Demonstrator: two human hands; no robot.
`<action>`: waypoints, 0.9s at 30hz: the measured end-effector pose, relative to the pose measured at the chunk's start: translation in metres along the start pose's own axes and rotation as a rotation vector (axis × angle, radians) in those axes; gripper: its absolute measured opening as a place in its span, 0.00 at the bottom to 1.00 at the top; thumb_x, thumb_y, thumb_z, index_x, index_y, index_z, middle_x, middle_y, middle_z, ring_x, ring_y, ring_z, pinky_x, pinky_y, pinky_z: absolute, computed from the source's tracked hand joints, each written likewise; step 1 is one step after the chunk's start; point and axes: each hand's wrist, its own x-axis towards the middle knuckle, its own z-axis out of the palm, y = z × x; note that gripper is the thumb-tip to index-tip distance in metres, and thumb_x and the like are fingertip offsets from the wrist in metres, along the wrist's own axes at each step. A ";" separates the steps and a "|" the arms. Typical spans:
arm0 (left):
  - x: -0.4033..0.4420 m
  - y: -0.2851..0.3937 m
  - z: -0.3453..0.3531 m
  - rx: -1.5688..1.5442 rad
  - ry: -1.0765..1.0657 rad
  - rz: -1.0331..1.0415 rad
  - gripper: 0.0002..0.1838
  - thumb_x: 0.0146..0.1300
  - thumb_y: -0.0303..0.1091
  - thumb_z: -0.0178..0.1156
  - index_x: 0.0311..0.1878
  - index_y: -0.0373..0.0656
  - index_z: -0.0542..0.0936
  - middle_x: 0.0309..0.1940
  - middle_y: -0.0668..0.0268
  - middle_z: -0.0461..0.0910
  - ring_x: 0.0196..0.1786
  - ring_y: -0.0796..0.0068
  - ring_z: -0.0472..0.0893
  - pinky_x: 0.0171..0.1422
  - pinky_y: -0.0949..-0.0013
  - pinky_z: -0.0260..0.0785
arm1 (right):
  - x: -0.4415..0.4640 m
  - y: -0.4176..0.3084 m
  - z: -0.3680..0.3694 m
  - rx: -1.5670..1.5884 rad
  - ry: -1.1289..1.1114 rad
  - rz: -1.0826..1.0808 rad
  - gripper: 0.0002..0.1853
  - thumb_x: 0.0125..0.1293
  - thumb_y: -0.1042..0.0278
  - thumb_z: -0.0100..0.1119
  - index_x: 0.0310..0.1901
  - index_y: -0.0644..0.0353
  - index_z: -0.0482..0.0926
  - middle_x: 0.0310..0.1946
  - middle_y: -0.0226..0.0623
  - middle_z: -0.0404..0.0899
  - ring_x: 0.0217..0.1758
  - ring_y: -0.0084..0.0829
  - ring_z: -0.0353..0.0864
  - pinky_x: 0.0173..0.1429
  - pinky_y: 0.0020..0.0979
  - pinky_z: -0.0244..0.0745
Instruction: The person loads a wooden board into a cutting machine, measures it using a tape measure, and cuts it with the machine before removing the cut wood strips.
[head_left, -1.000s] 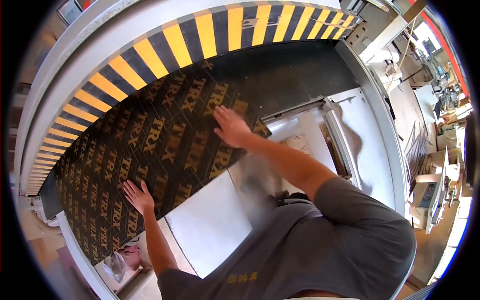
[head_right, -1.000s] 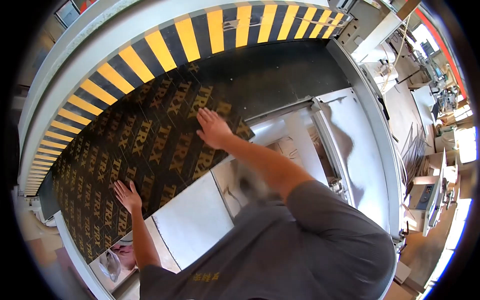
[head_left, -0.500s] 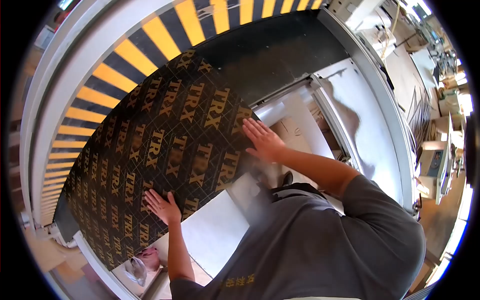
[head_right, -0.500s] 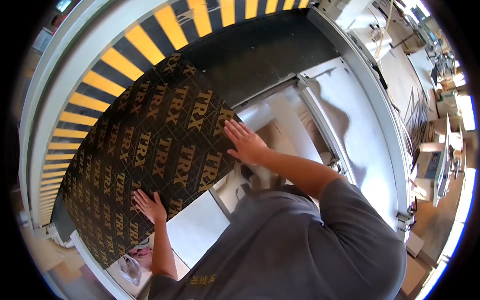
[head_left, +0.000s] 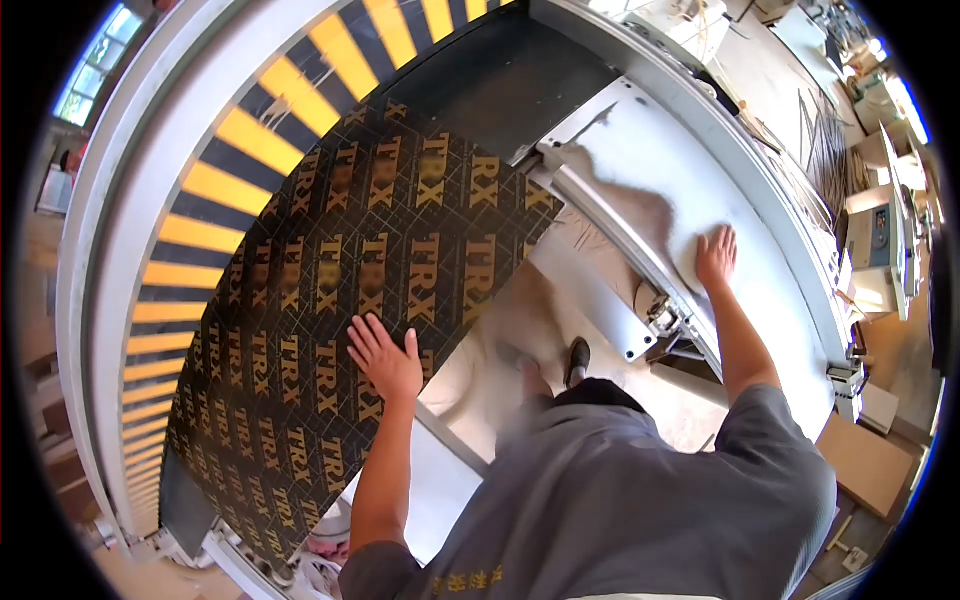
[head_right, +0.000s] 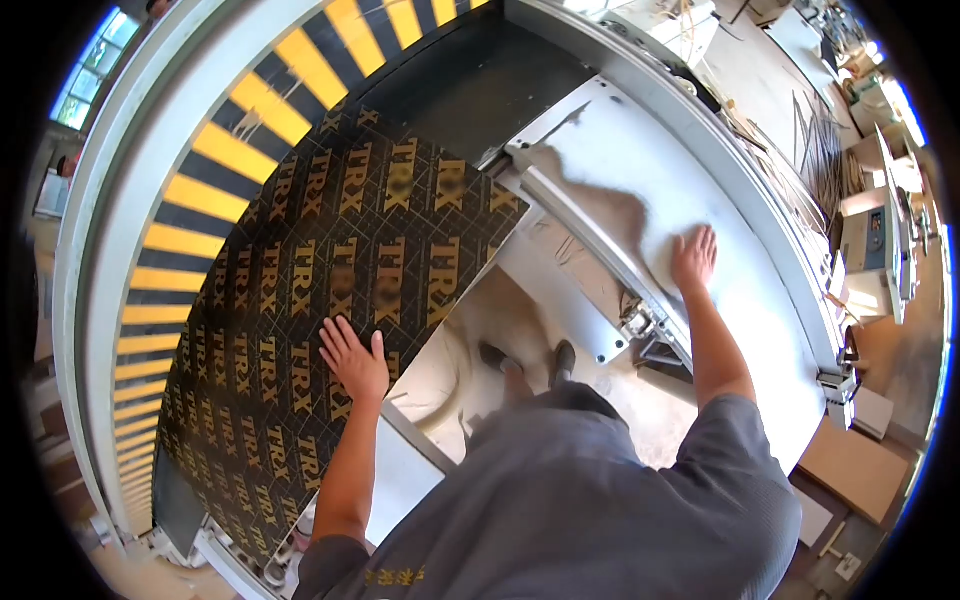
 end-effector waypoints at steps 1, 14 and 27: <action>0.001 0.001 -0.004 -0.032 0.001 0.024 0.46 0.83 0.65 0.42 0.88 0.38 0.50 0.90 0.47 0.44 0.91 0.45 0.44 0.93 0.41 0.33 | -0.032 0.007 -0.004 0.021 0.005 0.013 0.42 0.84 0.43 0.44 0.85 0.67 0.52 0.89 0.49 0.49 0.93 0.45 0.43 0.93 0.44 0.38; -0.017 -0.015 0.000 -0.134 0.058 0.229 0.47 0.82 0.68 0.38 0.88 0.38 0.52 0.89 0.46 0.46 0.91 0.47 0.44 0.92 0.41 0.31 | -0.394 -0.027 -0.095 0.078 -0.008 0.012 0.42 0.83 0.45 0.44 0.86 0.67 0.50 0.89 0.50 0.47 0.93 0.44 0.40 0.94 0.44 0.35; -0.017 -0.027 0.006 -0.296 0.098 0.382 0.45 0.83 0.67 0.40 0.87 0.39 0.55 0.89 0.47 0.50 0.91 0.47 0.46 0.92 0.43 0.33 | -0.492 -0.026 -0.117 0.038 0.071 0.001 0.42 0.83 0.45 0.47 0.86 0.66 0.51 0.88 0.49 0.49 0.93 0.43 0.42 0.94 0.45 0.35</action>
